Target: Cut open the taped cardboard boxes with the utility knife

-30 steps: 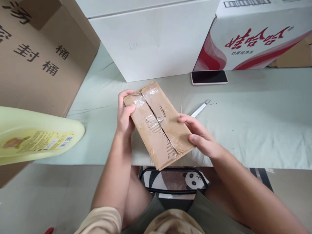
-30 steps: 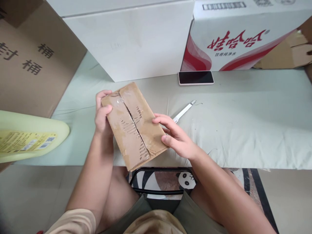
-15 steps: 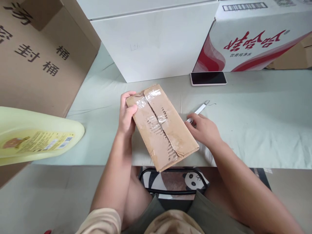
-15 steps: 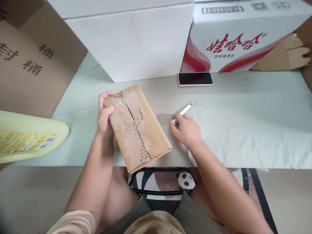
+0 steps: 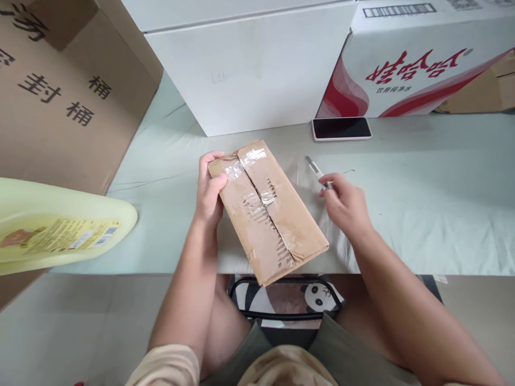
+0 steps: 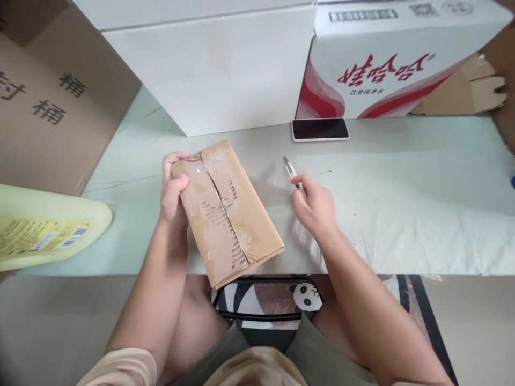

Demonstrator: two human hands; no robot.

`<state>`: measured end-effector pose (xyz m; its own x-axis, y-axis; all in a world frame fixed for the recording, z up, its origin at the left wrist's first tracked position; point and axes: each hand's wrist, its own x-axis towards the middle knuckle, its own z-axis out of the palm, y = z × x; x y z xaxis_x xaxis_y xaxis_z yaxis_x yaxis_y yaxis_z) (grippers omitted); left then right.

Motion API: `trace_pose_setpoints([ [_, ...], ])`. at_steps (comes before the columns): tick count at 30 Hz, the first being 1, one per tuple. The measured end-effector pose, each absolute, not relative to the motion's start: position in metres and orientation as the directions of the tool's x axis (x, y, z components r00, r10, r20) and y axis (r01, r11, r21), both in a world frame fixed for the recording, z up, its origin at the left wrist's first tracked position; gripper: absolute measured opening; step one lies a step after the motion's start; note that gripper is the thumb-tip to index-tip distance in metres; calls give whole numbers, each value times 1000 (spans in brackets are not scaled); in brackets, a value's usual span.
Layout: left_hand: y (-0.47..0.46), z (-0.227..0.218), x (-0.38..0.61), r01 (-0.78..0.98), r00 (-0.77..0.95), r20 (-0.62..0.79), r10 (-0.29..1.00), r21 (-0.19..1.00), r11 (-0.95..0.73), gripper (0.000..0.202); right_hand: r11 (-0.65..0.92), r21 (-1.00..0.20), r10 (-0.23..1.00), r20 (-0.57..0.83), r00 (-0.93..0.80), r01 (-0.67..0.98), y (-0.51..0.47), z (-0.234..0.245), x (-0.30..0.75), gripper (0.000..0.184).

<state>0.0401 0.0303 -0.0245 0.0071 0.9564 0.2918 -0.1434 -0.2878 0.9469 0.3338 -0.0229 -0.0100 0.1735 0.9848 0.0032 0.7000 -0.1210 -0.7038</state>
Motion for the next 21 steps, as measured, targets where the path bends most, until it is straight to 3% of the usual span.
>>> trace_pose_setpoints([
  [3, 25, -23, 47, -118, 35, 254, 967, 962, -248, 55, 81, -787, 923, 291, 253, 612, -31, 18, 334, 20],
  [6, 20, -21, 54, -89, 42, 229, 972, 970, -225, 57, 267, -702, 862, 480, 161, 660, -53, 58, 323, 11],
  [12, 16, -20, 58, -83, 60, 235, 970, 970, -229, 56, 514, -505, 855, 368, -365, 693, -82, 91, 288, 33],
  [16, 15, -19, 59, -109, 92, 229, 969, 970, -219, 50, 547, -364, 826, 379, -417, 754, -79, 86, 278, 33],
  [21, 14, -17, 61, -129, 100, 212, 972, 972, -199, 46, 516, -337, 826, 440, -353, 787, -80, 83, 277, 29],
])
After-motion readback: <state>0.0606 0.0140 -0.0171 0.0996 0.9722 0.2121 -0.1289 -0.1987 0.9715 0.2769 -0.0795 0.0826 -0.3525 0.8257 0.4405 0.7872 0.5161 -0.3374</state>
